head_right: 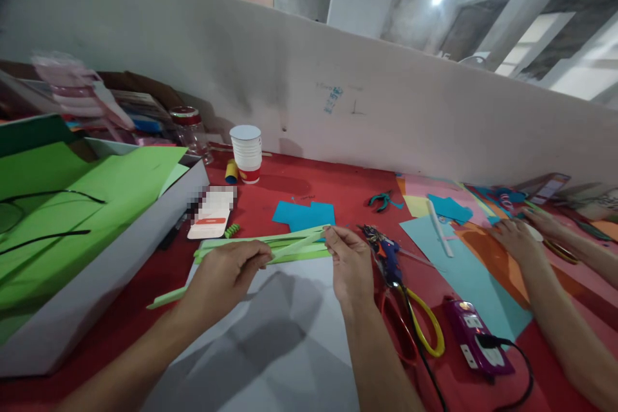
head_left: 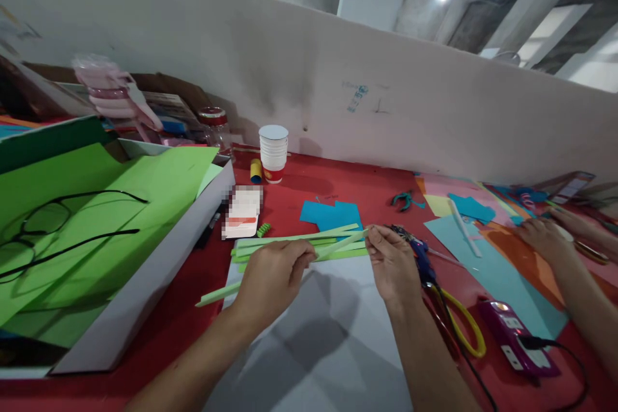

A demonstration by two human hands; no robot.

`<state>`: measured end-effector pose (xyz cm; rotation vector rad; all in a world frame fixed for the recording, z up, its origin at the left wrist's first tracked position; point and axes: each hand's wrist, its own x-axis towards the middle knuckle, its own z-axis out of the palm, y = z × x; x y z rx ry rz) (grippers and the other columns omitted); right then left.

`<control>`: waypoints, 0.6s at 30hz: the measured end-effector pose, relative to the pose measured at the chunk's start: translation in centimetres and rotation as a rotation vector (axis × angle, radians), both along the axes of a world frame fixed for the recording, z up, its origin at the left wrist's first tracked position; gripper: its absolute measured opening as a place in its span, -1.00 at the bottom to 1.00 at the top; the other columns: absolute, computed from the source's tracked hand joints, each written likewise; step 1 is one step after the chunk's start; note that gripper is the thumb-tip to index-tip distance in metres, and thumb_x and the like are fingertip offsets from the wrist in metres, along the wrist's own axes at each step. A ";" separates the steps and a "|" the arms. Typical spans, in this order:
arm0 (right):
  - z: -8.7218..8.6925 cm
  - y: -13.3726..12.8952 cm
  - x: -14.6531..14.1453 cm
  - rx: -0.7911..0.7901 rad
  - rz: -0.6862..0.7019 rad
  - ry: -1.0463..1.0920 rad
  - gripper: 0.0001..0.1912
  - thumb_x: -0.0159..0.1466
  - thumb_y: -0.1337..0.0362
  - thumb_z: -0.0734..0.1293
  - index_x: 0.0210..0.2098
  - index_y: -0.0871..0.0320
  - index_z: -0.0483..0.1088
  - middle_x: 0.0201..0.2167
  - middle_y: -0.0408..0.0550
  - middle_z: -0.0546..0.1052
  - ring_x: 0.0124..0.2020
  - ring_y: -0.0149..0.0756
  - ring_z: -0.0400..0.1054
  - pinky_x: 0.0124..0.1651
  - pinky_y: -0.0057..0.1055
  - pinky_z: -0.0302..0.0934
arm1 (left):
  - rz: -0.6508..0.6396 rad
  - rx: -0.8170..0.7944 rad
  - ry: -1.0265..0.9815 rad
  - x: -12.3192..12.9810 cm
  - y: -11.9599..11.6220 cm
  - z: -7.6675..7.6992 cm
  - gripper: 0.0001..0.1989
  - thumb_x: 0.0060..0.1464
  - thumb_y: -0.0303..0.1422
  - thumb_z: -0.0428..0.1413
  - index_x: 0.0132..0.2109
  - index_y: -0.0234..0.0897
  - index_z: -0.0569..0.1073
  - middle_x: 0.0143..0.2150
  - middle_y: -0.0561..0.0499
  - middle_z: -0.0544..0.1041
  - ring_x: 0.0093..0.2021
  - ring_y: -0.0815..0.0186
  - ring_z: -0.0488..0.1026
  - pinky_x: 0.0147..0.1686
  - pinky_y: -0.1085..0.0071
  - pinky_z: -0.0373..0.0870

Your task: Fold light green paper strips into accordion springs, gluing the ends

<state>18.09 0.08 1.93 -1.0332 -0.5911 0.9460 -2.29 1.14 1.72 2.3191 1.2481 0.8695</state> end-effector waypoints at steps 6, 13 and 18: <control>1.1 -0.9 1.9 0.161 -0.500 -0.358 -0.84 0.08 0.16 0.41 -0.43 0.11 0.44 -0.55 -0.24 0.42 -0.52 -0.47 0.26 -0.40 -0.47 0.14 | 0.114 0.566 0.281 -0.6 0.6 -0.9 -0.79 0.04 -0.59 -0.03 -0.28 -0.30 0.46 -0.45 -0.02 0.52 -0.41 0.23 0.43 -0.30 0.27 0.30; 1.2 -2.2 -0.7 0.195 -0.012 -1.135 -0.85 0.21 0.21 0.31 -0.27 0.06 0.49 -0.33 -0.05 0.55 -0.22 -0.21 0.37 -0.09 -0.24 0.19 | -0.020 0.632 0.377 -0.6 0.9 -0.6 -0.81 0.04 -0.61 -0.02 -0.33 -0.29 0.44 -0.39 -0.01 0.51 -0.24 0.22 0.38 -0.02 0.16 0.22; 0.6 -2.0 -1.7 0.013 0.238 -1.290 -0.72 0.07 0.16 0.43 -0.21 0.04 0.48 -0.22 -0.05 0.54 -0.13 -0.16 0.34 -0.07 -0.24 0.17 | -0.078 0.603 0.397 -1.2 1.4 -0.5 -0.81 0.09 -0.56 -0.02 -0.33 -0.24 0.44 -0.38 0.01 0.50 -0.20 0.23 0.37 0.06 0.12 0.16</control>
